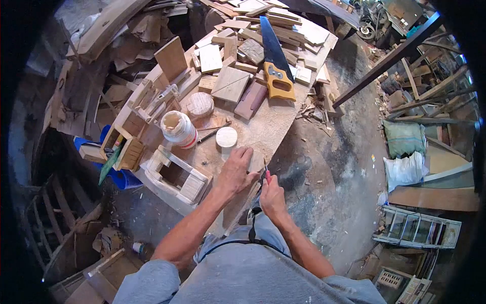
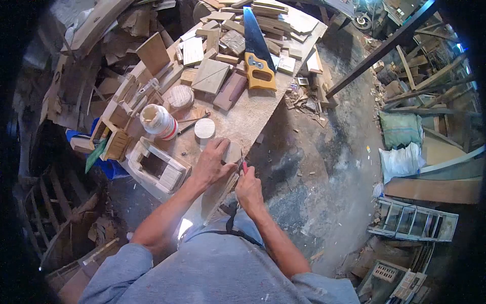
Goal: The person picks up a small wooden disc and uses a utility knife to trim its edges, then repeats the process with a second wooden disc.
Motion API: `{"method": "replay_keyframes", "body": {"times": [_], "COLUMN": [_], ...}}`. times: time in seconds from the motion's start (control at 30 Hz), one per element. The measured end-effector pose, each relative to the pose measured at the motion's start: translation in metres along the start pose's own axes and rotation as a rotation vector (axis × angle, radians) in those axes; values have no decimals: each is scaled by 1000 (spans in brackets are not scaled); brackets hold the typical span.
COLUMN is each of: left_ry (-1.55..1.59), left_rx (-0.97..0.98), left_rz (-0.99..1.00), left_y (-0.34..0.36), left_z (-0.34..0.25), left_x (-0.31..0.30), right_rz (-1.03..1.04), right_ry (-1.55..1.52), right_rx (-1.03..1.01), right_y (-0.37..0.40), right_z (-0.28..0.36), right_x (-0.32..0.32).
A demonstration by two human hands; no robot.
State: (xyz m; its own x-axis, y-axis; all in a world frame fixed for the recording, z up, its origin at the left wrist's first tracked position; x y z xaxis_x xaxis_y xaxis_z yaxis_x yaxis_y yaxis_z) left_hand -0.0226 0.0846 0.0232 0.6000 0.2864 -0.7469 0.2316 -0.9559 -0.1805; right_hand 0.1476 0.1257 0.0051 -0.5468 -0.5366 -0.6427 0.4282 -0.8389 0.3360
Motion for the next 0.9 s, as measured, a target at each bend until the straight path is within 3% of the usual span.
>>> {"method": "replay_keyframes", "body": {"times": [0.23, 0.3, 0.4, 0.57, 0.63, 0.67, 0.77, 0.9], "left_ry": [19, 18, -33, -106, -89, -78, -136, -43], "left_rx": [-3, 3, -9, -102, -3, 45, 125, 33], "left_rz": [-27, -42, -54, 11, -76, -117, 75, 40], "left_y": [4, 5, 1, 6, 10, 12, 6, 6], "left_z": [1, 2, -7, -21, -25, -26, 0, -7], "left_x": [2, 2, 0, 1, -3, -5, 12, 7], "right_rz": [71, 208, 380, -14, -144, -112, -16, -6], "right_ry": [87, -17, -405, -255, -210, -228, -270, -250], "right_rx": [22, -20, 283, -85, -148, -110, -9, 24], "right_y": [-18, -30, -18, -22, -14, -13, -9, 1], "right_z": [3, -19, 13, -52, -43, -41, -36, -14], "right_x": [-11, -15, -54, 7, 11, 11, 15, 7]}}
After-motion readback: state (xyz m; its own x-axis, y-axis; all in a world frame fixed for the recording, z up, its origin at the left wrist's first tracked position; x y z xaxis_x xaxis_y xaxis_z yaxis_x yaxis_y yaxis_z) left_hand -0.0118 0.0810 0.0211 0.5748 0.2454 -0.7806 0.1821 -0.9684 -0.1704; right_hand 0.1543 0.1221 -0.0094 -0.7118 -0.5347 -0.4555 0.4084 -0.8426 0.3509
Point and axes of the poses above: each hand's wrist, its own y-axis away from the middle knuckle, its own x-axis out of the palm, z = x × y, the point moved 1 cm from there along -y, towards the middle knuckle, and after that the axes turned 5 degrees about x, right-handed, at the moved point
